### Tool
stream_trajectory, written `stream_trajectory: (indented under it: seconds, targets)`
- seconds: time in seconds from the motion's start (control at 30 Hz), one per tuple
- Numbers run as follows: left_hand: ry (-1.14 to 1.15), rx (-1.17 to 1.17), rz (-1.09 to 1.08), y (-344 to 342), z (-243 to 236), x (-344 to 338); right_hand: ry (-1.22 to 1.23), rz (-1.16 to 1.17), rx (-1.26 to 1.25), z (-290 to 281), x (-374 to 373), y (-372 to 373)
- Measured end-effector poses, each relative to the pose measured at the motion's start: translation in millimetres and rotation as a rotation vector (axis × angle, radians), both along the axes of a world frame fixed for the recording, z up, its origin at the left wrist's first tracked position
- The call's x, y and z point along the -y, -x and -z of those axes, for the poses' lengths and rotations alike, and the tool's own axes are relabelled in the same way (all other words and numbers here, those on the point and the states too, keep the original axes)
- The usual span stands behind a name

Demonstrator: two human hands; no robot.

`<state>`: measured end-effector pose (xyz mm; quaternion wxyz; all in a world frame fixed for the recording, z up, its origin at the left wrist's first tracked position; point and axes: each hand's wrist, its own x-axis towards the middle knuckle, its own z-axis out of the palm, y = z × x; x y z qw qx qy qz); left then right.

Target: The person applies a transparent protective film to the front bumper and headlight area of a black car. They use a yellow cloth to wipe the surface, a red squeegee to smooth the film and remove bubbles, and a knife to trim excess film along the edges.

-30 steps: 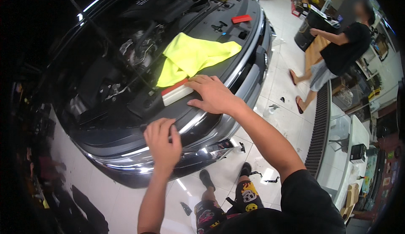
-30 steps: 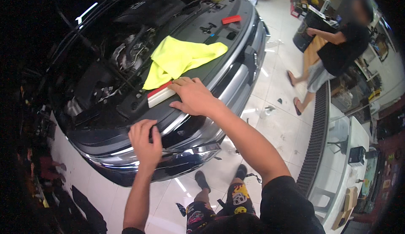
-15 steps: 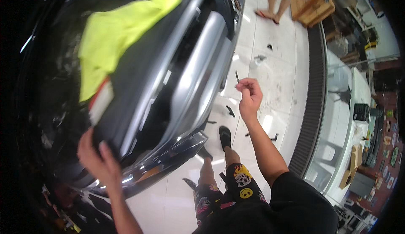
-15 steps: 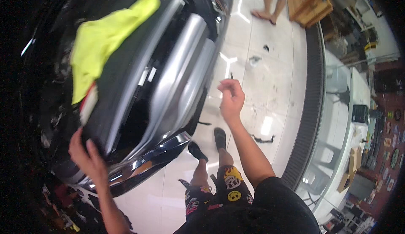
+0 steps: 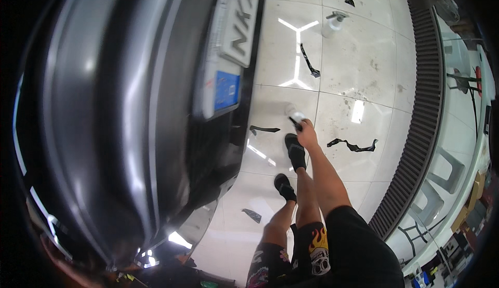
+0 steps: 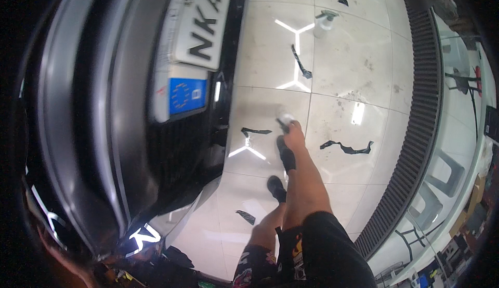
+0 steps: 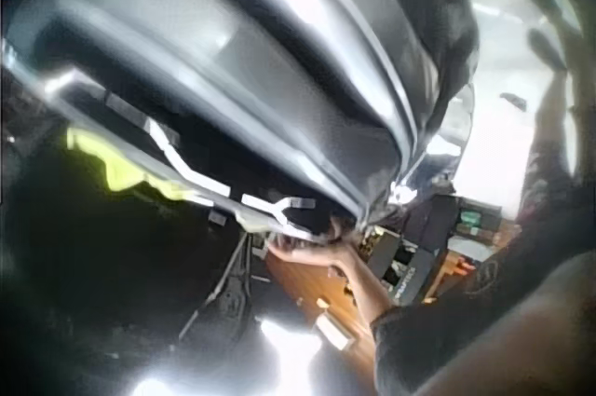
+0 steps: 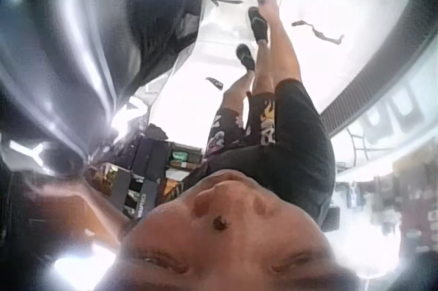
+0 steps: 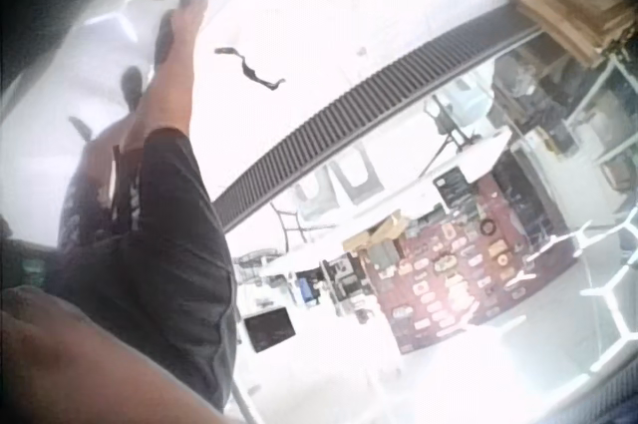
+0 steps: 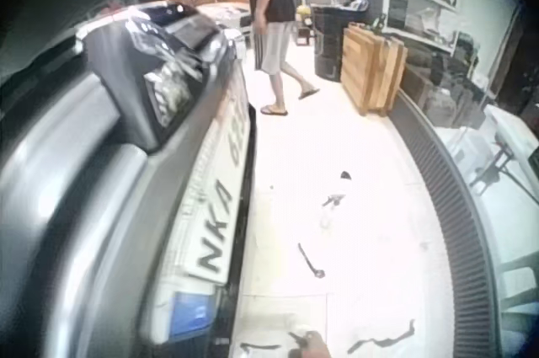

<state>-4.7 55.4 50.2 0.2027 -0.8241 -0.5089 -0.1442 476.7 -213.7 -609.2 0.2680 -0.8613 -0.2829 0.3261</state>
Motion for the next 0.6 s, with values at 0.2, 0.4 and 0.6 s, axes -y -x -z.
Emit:
stream_trajectory:
  seconds: [0.2,0.4,0.6]
  targets:
    - [0.045,0.261,-0.116,-15.7,-23.6,37.1,-0.238,0.149,-0.575,-190.4,92.7,92.8]
    - [0.066,0.207,-0.048,-29.2,-28.0,32.7,-0.596,-0.145,-0.411,-512.0,51.9,89.8]
    - [0.049,0.231,-0.048,-28.7,-21.2,43.8,-0.492,0.053,-0.137,-612.9,22.1,110.3]
